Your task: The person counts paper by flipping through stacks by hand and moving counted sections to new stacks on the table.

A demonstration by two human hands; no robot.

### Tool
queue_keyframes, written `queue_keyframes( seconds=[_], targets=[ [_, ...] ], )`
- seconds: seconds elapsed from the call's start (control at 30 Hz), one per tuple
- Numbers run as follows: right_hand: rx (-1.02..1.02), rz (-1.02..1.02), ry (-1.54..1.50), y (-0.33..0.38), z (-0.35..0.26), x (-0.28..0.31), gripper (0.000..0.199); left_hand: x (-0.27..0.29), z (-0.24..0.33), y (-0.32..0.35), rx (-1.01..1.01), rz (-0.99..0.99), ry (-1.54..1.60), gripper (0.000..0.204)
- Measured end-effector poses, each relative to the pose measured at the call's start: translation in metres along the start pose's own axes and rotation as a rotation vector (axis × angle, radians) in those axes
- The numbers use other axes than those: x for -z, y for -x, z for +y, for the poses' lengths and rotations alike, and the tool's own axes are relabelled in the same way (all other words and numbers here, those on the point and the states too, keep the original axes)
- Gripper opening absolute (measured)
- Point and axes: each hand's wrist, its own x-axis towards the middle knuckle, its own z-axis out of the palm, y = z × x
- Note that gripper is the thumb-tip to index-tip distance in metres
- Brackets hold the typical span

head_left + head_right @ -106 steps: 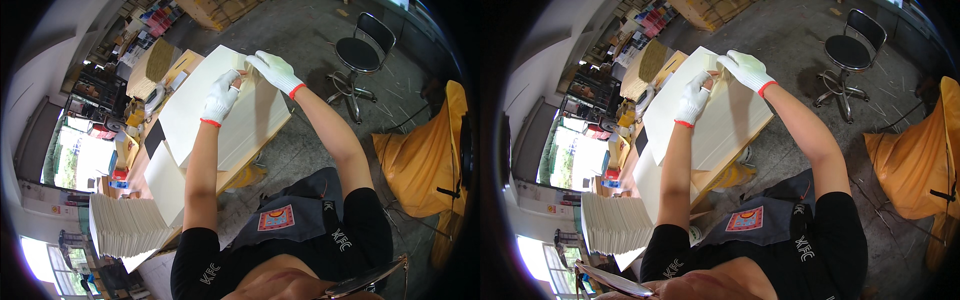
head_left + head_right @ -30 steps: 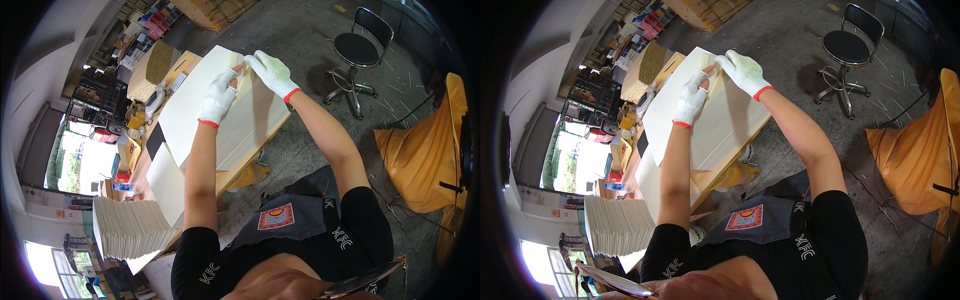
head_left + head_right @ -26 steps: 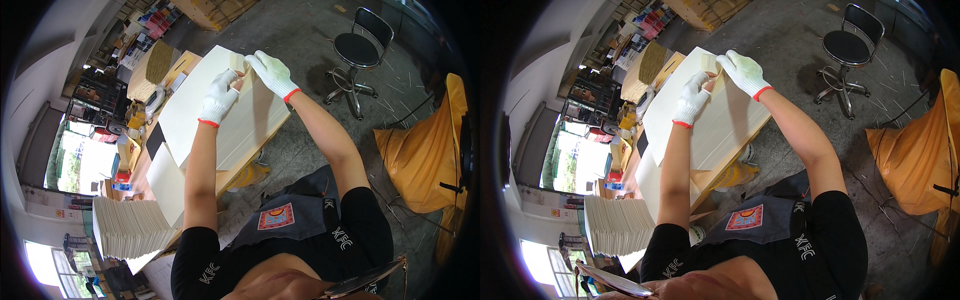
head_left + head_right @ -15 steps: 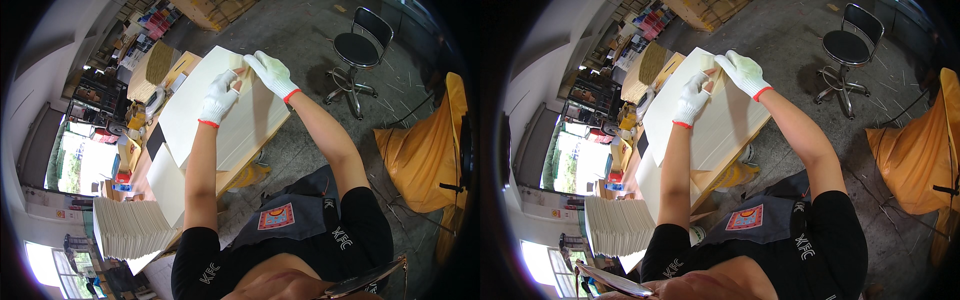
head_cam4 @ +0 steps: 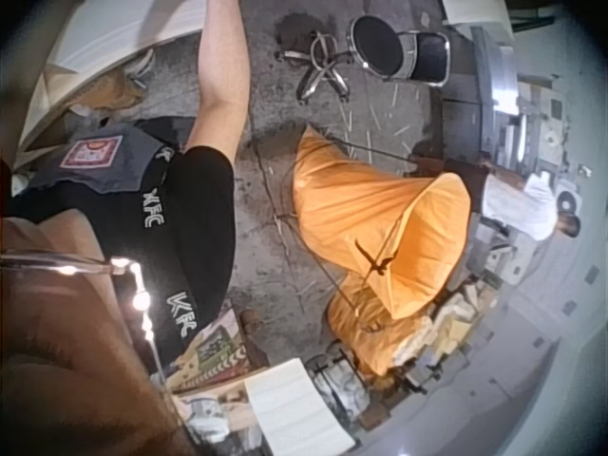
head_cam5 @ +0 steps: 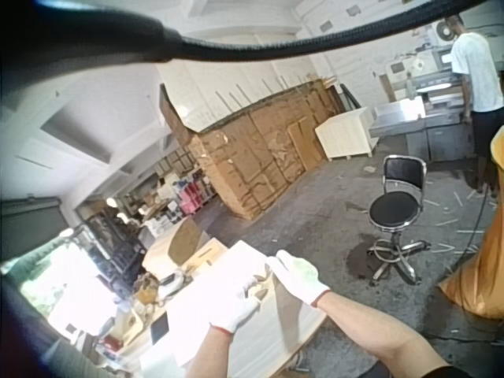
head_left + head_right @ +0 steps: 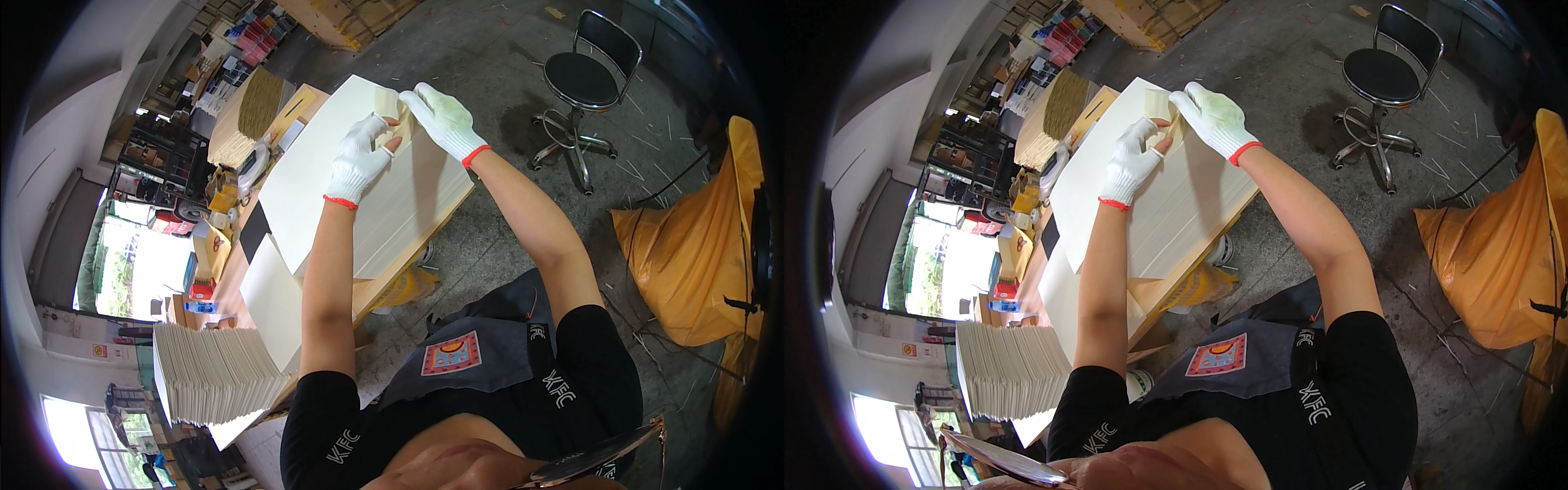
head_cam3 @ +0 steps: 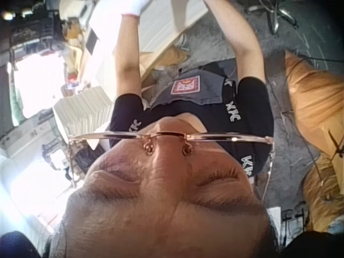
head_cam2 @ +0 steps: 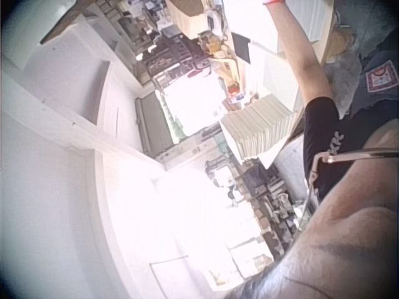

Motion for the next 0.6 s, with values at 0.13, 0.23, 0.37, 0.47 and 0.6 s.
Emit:
queue_keyframes(
  seconds=[0.13, 0.23, 0.37, 0.47, 0.6],
  targets=[
    [-0.032, -0.020, -0.018, 0.001, -0.004, 0.003, 0.049, 0.000, 0.004, 0.004, -0.015, 0.034, 0.056, 0.028],
    [-0.033, -0.014, -0.019, 0.003, -0.006, 0.004, 0.048, -0.001, 0.002, 0.003, -0.095, 0.067, 0.067, 0.026],
    [-0.026, 0.001, 0.002, 0.002, -0.004, 0.001, 0.047, 0.002, -0.006, 0.000, -0.075, -0.008, 0.020, 0.026],
    [-0.035, 0.004, -0.004, 0.002, -0.003, 0.001, 0.046, 0.001, 0.003, 0.001, -0.067, 0.010, -0.047, 0.028],
    [-0.054, -0.015, -0.012, 0.002, -0.005, 0.003, 0.046, 0.000, 0.002, 0.000, -0.030, 0.010, -0.018, 0.031]
  ],
)
